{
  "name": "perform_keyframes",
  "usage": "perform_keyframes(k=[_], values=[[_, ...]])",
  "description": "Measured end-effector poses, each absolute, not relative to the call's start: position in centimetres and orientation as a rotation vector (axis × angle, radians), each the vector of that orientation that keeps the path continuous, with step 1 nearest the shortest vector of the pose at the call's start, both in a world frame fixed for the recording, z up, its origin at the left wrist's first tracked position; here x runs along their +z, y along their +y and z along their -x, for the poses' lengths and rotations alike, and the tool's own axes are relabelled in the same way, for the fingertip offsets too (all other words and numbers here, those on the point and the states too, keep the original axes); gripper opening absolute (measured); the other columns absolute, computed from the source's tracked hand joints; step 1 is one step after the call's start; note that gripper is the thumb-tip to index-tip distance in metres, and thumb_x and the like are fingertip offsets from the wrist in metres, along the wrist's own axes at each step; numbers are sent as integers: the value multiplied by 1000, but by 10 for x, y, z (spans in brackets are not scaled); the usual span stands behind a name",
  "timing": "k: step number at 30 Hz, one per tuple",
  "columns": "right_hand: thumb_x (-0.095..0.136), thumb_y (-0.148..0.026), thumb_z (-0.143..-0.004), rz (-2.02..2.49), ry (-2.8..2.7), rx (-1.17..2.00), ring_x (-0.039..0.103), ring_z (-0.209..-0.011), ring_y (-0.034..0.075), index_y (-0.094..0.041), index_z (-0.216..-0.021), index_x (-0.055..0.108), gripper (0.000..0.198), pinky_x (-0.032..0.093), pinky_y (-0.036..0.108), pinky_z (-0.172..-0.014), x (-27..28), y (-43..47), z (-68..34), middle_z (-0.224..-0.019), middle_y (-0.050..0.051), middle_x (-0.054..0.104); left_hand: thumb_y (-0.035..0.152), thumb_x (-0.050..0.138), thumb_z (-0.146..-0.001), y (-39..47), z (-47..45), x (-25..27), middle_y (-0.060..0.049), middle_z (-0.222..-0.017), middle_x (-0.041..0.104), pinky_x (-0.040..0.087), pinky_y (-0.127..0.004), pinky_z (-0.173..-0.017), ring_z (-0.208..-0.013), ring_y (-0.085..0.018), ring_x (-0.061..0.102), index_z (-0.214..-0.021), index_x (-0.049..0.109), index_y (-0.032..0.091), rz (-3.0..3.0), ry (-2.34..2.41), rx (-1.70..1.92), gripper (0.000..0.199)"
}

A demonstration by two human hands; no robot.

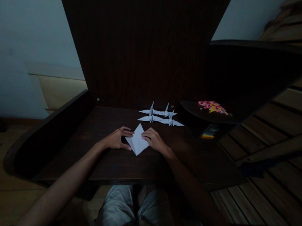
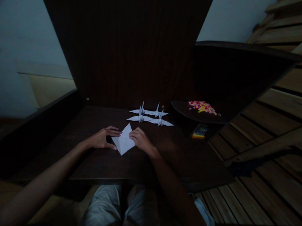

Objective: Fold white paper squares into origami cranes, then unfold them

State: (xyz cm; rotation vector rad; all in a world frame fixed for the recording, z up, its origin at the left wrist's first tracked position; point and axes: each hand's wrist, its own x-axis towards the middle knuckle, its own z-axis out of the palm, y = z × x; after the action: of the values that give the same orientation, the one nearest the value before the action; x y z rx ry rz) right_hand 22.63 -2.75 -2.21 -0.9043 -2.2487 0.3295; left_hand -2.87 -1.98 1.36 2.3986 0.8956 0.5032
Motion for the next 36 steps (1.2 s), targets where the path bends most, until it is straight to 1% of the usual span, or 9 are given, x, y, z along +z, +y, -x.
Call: perform_keyframes(k=[4,9,12,14,17,23,28,32,36], values=[[58,-16,-85,965,-2289,405,56,-104,22,-24,-106,71,26,48,43,-91,-20,-28,-236,-110,6,70,49,77,-62,-21,30,17,-9,-125,63,34,-45,-104,-124,-29,46,-110,70,24,-2379,938,489,54],[61,-13,-78,1039,-2382,482,50,-119,26,-27,-118,64,42,37,53,-101,-13,-31,-242,-123,3,64,47,77,-63,-22,30,18,-9,-121,65,35,-44,-103,-123,-29,48,-104,72,23,-2368,934,532,48],[68,-17,-72,1051,-2413,528,46,-124,28,-28,-122,60,52,32,56,-103,-9,-34,-243,-129,4,60,47,77,-62,-22,31,17,-8,-120,66,35,-44,-103,-122,-28,49,-104,72,24,-2376,932,547,49],[72,-21,-69,1047,-2423,541,45,-125,29,-28,-123,60,56,31,56,-103,-7,-35,-243,-131,5,59,47,79,-60,-21,31,17,-8,-120,66,36,-44,-103,-121,-28,49,-105,72,24,-2386,916,551,51],[74,-23,-66,1037,-2436,549,45,-125,30,-27,-124,59,61,30,56,-103,-6,-36,-243,-132,7,57,46,79,-59,-21,32,18,-9,-120,66,36,-44,-102,-120,-28,50,-104,72,24,-2374,905,557,51],[74,-23,-66,1029,-2464,557,44,-125,30,-27,-127,57,64,28,56,-103,-4,-35,-244,-135,7,55,42,75,-67,-21,33,17,-9,-120,66,37,-46,-102,-120,-28,51,-104,72,24,-2397,879,569,41],[75,-26,-67,1032,-2467,565,43,-125,30,-27,-127,56,64,28,55,-102,-4,-35,-244,-135,7,55,42,71,-71,-20,33,14,-9,-120,66,38,-45,-101,-119,-27,52,-106,71,24,-2434,888,546,39],[76,-33,-69,1027,-2463,579,42,-126,31,-27,-127,57,61,28,55,-102,-5,-35,-245,-135,8,54,42,71,-73,-19,32,12,-8,-116,68,40,-43,-100,-115,-26,54,-105,72,24,-2402,904,580,36],[75,-42,-70,1023,-2458,589,42,-126,31,-26,-126,57,62,28,54,-103,-4,-36,-245,-135,9,55,41,65,-79,-14,32,7,-8,-112,70,43,-40,-97,-112,-24,57,-99,73,24,-2408,884,602,28]])
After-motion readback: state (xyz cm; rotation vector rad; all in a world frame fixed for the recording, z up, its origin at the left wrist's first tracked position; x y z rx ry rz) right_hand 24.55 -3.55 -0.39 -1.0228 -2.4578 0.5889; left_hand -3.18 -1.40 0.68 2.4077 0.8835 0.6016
